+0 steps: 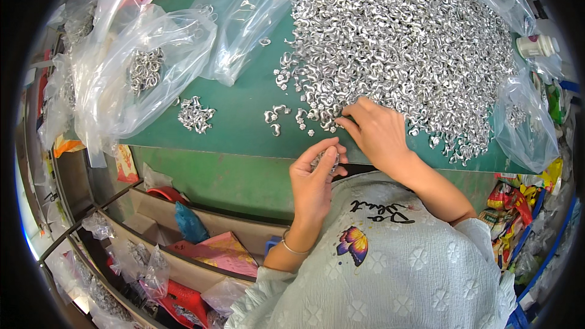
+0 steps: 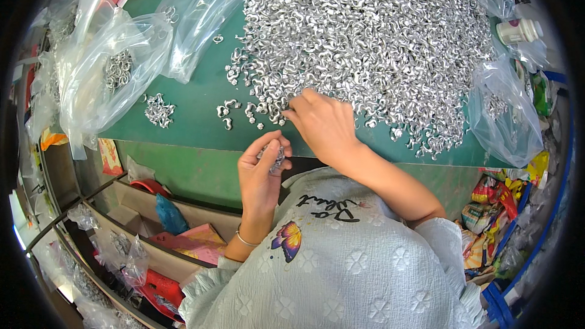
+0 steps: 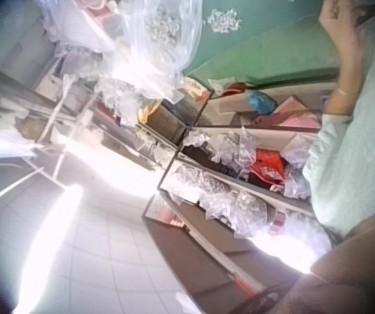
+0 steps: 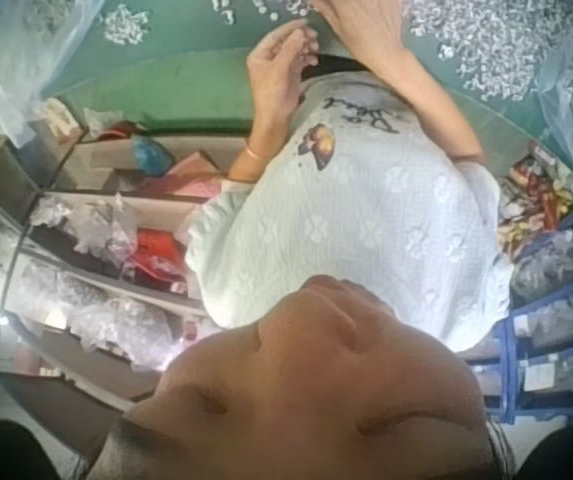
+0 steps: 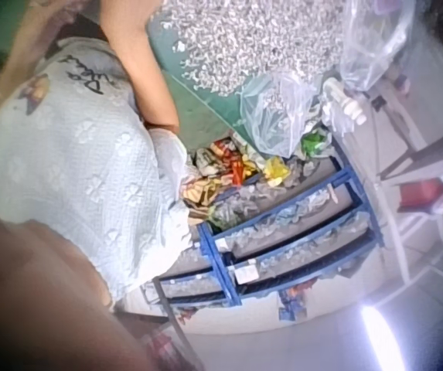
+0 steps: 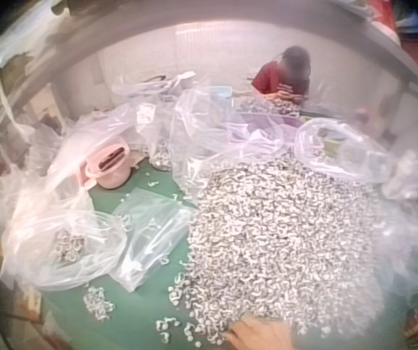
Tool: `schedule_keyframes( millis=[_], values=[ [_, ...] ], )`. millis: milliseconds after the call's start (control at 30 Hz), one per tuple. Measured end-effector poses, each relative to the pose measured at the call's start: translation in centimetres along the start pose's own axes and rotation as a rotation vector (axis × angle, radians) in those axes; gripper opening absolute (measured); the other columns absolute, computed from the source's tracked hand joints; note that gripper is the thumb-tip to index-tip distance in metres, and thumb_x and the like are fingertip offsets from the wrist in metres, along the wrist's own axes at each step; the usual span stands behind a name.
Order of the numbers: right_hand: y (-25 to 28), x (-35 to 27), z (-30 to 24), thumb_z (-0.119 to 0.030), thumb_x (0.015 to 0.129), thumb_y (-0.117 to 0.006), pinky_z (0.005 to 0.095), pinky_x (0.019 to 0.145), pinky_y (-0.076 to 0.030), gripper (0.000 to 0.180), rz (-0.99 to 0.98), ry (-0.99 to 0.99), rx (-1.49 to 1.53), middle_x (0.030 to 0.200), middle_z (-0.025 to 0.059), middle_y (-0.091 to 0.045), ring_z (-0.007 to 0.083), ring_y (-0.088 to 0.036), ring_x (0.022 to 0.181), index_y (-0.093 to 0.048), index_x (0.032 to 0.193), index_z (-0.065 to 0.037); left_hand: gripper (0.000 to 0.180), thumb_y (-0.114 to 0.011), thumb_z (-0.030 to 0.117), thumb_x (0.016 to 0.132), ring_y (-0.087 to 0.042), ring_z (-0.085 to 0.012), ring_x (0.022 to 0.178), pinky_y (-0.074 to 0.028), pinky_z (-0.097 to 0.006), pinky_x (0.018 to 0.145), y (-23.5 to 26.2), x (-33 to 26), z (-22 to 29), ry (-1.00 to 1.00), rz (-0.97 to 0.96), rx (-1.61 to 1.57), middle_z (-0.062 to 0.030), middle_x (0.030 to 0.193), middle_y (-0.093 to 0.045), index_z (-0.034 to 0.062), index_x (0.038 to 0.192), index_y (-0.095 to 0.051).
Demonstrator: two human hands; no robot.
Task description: The person sorts through a large pile of small metal hardware components by hand, picking up individual pieces and grouping them into smaller clusters or plastic bags on a workbench.
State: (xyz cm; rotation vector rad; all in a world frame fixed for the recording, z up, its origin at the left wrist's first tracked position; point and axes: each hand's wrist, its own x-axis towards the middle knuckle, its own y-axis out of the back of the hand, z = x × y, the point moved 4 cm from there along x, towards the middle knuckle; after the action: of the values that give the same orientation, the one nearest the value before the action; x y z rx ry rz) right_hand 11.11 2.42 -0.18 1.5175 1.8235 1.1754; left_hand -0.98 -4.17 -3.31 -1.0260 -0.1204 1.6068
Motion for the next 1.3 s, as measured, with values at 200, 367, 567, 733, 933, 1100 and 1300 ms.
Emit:
schedule_keyframes(
  millis=[200,367,567,733,933,1100,1300],
  values=[
    [0.0,-0.5,0.7,-0.013,0.074,-0.065,0.0353,0.046,-0.042,0.01,0.001,0.023,0.044,0.068,0.006,-0.052,0.0252,-0.056,0.057,-0.057,0.075,-0.007,0.018,-0.055,0.005,0.086,-0.056,-0.0124,0.068,-0.045,-0.021,0.047,1.1,1.0,1.8,-0.057,0.047,0.01,-0.0103,0.083,-0.061,-0.0044,0.1,-0.06],
    [0.8,-0.6,1.7,-0.014,0.077,-0.064,0.0362,0.047,-0.042,0.01,0.02,-0.08,0.105,0.071,0.0064,-0.055,0.0272,-0.056,0.057,-0.058,0.079,-0.006,0.018,-0.054,0.007,0.087,-0.056,-0.0129,0.067,-0.044,-0.02,0.046,0.8,0.9,2.0,-0.053,0.028,0.112,-0.0101,0.082,-0.061,-0.0048,0.1,-0.059],
    [1.9,-1.8,1.7,-0.015,0.076,-0.066,0.0358,0.047,-0.042,0.013,0.0,-0.139,0.104,0.071,0.0059,-0.054,0.0265,-0.056,0.056,-0.058,0.082,-0.007,0.015,-0.055,0.005,0.086,-0.056,-0.0128,0.066,-0.044,-0.021,0.045,0.8,1.1,1.6,-0.027,0.027,0.045,-0.0108,0.081,-0.061,-0.0048,0.096,-0.06],
    [1.1,-2.0,1.6,-0.016,0.074,-0.067,0.0361,0.047,-0.042,0.012,-0.033,-0.065,0.001,0.07,0.0058,-0.051,0.0263,-0.055,0.056,-0.059,0.08,-0.007,0.016,-0.056,0.003,0.085,-0.056,-0.0119,0.068,-0.045,-0.021,0.047,0.9,1.5,2.0,-0.03,0.002,0.176,-0.0113,0.085,-0.063,-0.0045,0.098,-0.061],
    [1.4,-2.1,2.2,-0.01,0.075,-0.065,0.034,0.047,-0.039,0.008,-0.113,-0.197,0.394,0.062,0.0064,-0.047,0.0226,-0.053,0.056,-0.062,0.081,-0.005,0.018,-0.055,0.006,0.086,-0.059,-0.0137,0.068,-0.051,-0.023,0.052,0.5,1.5,1.9,0.031,-0.028,0.1,-0.0115,0.086,-0.062,-0.005,0.099,-0.06],
    [2.5,-2.0,0.4,-0.003,0.075,-0.063,0.0296,0.046,-0.034,0.013,-0.151,-0.144,0.63,0.059,0.0039,-0.041,0.0151,-0.041,0.048,-0.063,0.087,-0.004,0.024,-0.054,0.015,0.089,-0.06,-0.0145,0.078,-0.054,-0.026,0.064,-0.7,1.8,0.8,0.175,-0.147,0.026,-0.0092,0.092,-0.062,-0.0037,0.104,-0.059],
    [2.1,-2.8,1.2,-0.004,0.081,-0.058,0.023,0.048,-0.033,0.014,-0.072,-0.313,0.826,0.063,-0.0031,-0.042,0.0068,-0.039,0.052,-0.06,0.095,-0.002,0.02,-0.055,0.011,0.087,-0.06,-0.0151,0.08,-0.055,-0.028,0.066,-2.2,2.3,0.4,0.116,-0.201,0.107,-0.0098,0.093,-0.062,-0.0022,0.102,-0.059]
  ],
)
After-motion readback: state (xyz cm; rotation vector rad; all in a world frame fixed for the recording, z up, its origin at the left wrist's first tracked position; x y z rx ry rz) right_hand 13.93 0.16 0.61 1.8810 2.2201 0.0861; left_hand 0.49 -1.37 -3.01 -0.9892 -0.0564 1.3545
